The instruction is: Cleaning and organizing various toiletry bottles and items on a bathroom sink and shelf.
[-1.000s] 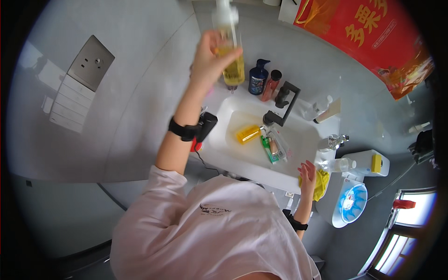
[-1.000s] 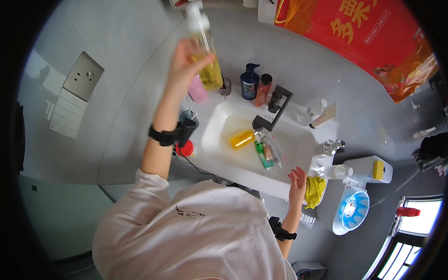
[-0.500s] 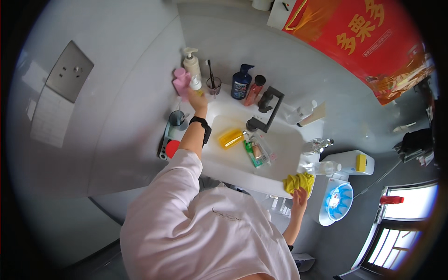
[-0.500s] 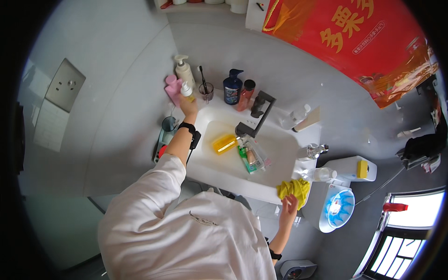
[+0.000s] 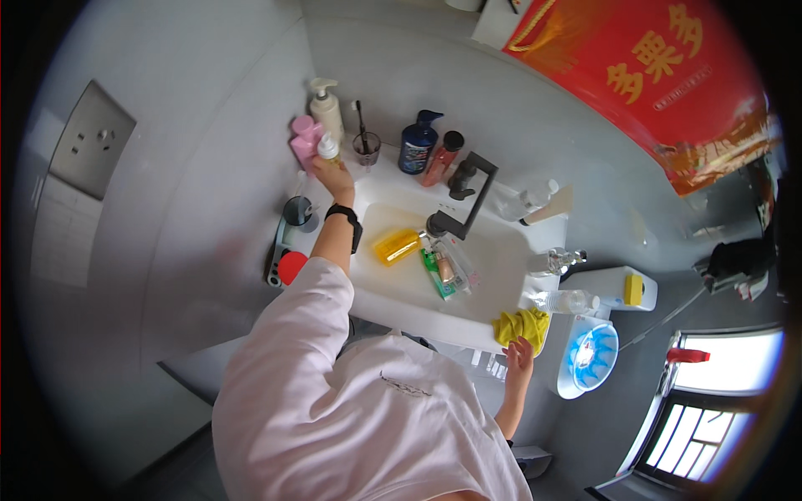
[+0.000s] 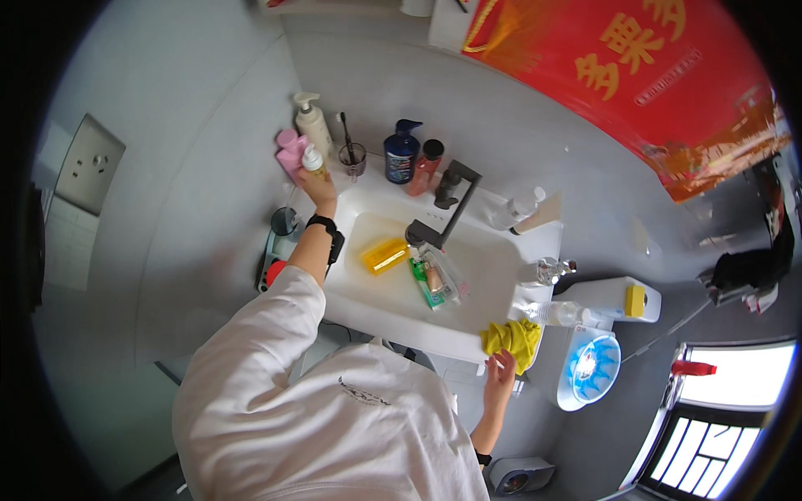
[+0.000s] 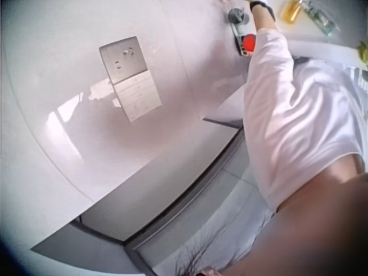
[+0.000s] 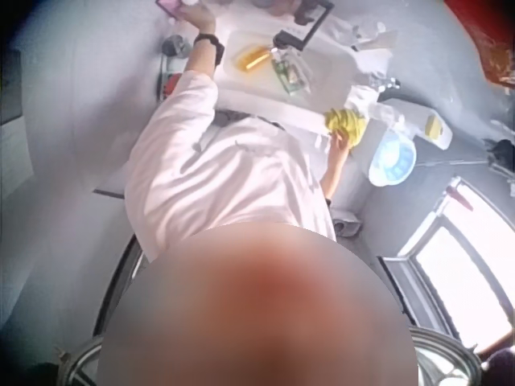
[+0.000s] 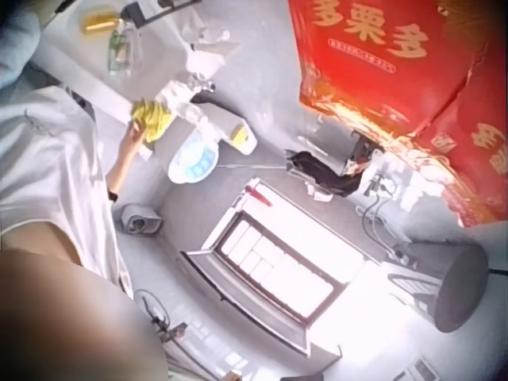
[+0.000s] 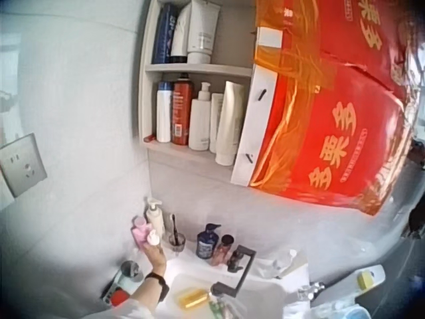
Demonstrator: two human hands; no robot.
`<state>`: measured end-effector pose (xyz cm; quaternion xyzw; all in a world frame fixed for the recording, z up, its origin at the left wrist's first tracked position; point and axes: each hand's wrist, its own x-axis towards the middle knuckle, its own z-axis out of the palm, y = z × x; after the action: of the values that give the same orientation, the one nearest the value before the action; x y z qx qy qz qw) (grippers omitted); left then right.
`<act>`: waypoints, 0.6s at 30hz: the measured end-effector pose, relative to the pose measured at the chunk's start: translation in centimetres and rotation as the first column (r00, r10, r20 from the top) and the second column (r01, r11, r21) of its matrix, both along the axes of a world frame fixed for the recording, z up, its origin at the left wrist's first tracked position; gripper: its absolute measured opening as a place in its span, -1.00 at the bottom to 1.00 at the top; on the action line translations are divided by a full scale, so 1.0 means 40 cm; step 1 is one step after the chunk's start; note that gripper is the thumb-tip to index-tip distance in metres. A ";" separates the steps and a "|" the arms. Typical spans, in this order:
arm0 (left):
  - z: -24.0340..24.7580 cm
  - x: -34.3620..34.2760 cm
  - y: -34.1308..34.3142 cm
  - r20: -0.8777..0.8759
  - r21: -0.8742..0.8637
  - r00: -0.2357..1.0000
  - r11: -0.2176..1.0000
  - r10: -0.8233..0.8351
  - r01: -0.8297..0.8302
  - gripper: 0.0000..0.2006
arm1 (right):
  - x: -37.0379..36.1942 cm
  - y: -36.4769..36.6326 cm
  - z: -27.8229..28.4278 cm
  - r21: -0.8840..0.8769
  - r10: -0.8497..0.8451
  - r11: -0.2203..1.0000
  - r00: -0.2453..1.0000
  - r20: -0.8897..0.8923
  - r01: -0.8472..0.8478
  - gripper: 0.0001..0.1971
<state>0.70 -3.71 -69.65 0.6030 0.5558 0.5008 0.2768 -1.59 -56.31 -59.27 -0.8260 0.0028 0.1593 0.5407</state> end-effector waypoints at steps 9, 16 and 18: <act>-0.133 -0.030 -0.197 -0.005 -0.185 0.967 0.951 -0.253 0.248 -0.25 | 0.082 0.061 -0.043 0.054 0.220 0.973 0.972 0.087 -0.225 -0.73; 0.094 -0.251 -0.352 0.083 -0.317 0.654 0.602 -0.752 0.733 -0.61 | 0.108 0.173 -0.042 0.036 0.427 0.901 0.900 0.093 -0.431 -0.70; 0.125 -0.327 -0.352 0.000 -0.310 0.639 0.607 -0.770 0.732 -0.66 | 0.119 0.207 -0.054 0.021 0.489 0.869 0.866 0.103 -0.494 -0.69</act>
<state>-12.38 -17.80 -64.64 0.7665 0.3332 0.2124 0.5062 3.16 -48.01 -61.44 -0.7934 -0.2368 0.2523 0.5008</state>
